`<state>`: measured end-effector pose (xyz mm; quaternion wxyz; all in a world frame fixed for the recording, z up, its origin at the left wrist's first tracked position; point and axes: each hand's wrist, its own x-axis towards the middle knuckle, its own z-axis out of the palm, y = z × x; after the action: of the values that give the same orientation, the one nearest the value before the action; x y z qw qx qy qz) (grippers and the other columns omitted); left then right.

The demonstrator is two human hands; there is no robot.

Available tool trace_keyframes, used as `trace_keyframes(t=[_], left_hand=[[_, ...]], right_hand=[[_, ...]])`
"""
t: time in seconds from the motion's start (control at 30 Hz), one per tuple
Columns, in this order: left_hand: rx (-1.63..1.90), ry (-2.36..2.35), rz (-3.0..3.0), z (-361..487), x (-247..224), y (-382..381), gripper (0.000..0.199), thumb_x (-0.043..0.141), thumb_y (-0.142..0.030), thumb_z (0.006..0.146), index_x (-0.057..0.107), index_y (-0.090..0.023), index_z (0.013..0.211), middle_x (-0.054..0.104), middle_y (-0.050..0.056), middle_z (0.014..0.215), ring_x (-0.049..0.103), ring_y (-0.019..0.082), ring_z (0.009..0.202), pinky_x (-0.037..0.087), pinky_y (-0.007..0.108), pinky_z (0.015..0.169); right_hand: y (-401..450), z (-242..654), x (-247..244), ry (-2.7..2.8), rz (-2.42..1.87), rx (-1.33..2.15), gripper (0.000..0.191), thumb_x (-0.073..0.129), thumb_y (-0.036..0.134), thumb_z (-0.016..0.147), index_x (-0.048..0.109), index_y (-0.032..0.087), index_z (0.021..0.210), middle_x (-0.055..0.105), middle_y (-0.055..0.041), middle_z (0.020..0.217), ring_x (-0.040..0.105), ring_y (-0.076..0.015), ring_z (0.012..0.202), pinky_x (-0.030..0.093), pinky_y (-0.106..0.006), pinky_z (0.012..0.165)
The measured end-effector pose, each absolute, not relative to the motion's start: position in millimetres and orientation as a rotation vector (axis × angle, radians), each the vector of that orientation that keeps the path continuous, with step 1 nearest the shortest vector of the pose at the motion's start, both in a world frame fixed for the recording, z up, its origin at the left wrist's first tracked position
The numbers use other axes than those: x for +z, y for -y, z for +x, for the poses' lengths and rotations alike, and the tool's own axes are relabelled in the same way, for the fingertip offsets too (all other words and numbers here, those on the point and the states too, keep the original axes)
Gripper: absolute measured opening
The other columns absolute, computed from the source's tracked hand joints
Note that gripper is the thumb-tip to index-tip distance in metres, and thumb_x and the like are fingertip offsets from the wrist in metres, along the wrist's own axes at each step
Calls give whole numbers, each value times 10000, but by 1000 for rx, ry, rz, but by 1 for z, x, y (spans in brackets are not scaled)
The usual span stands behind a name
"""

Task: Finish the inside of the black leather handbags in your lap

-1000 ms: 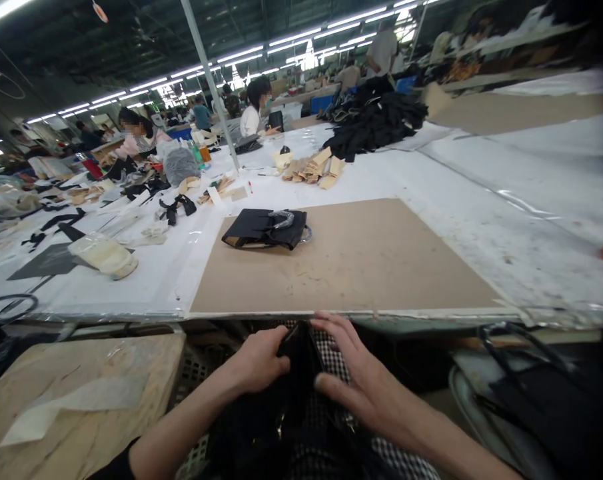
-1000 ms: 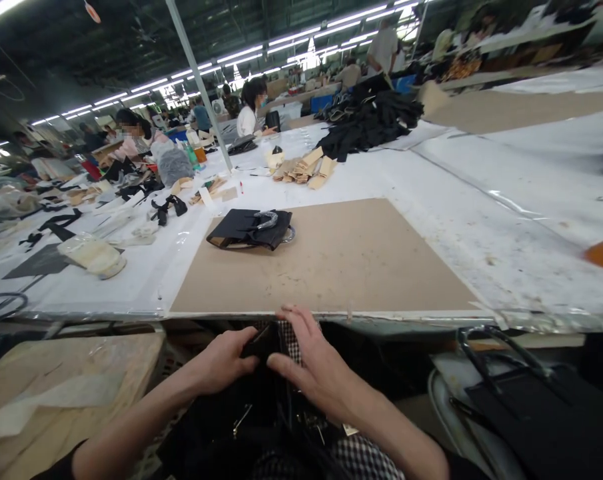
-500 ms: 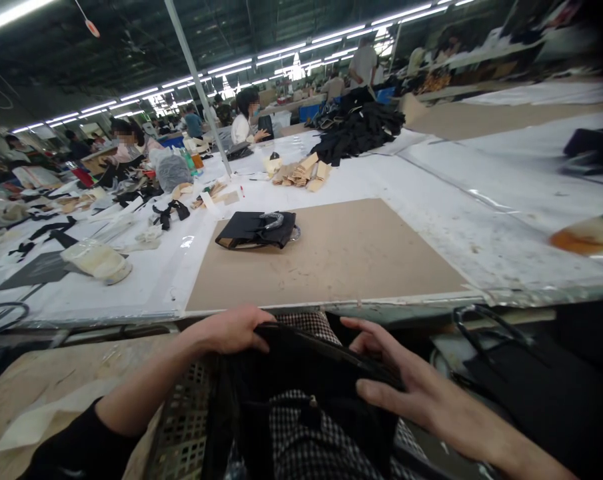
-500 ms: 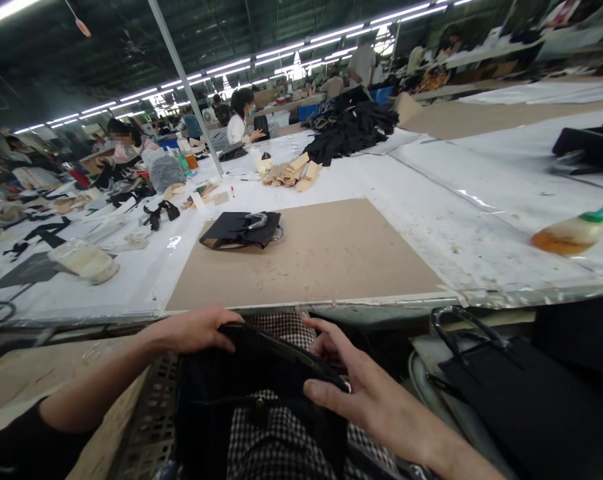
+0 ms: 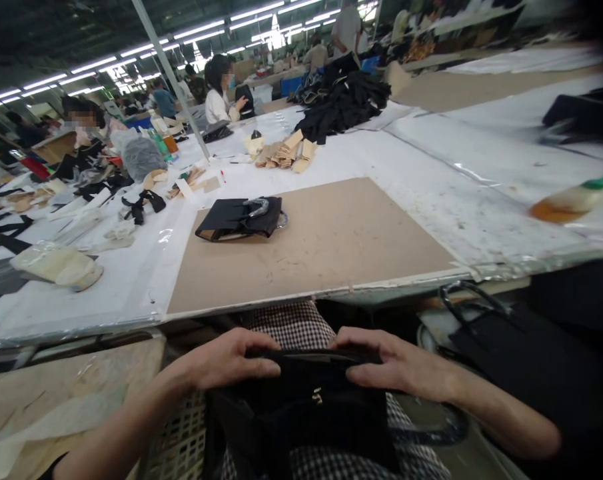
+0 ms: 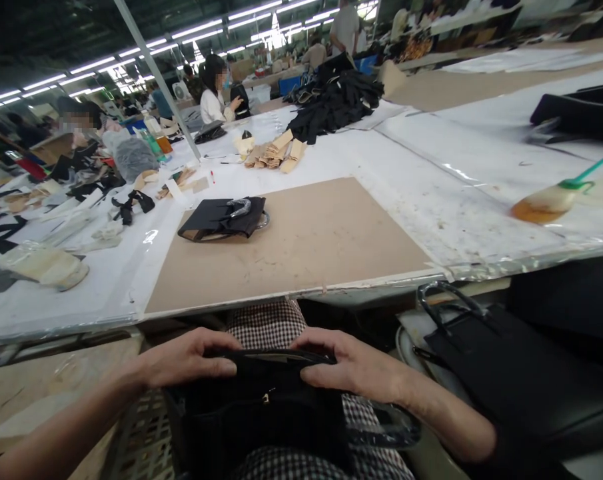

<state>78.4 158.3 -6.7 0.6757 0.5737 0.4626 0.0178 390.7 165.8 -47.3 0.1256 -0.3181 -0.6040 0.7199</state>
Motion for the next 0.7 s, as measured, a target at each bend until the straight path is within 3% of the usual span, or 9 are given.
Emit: trace_keyframes(t=[0.23,0.6,0.7], left_hand=[[58,-993,1241,80,-18,-166,291,638,-400,872,737,-160,1004,678,18,878,575,147,749,447,218,688],[59,-979,1129,78,-26,-169,341,658,-435,856,743,-146,1017,684,37,881,570,148,740,439,238,693],[59,-1002,1123,80,-28,-169,327,670,-427,844,739,-145,993,670,22,835,549,129,694,420,217,653]], right_hand=[[-167,384,-58,1932,-972,1753,280,645,438,886,678,165,839,575,-6,866,549,-160,833,442,-245,735],[-159,376,-68,1975,-1052,1488,326,553,401,953,625,160,746,552,17,747,520,-118,711,391,-229,663],[-160,376,-66,1917,-1076,1625,336,551,418,944,665,153,772,582,6,737,532,-134,709,398,-233,645]])
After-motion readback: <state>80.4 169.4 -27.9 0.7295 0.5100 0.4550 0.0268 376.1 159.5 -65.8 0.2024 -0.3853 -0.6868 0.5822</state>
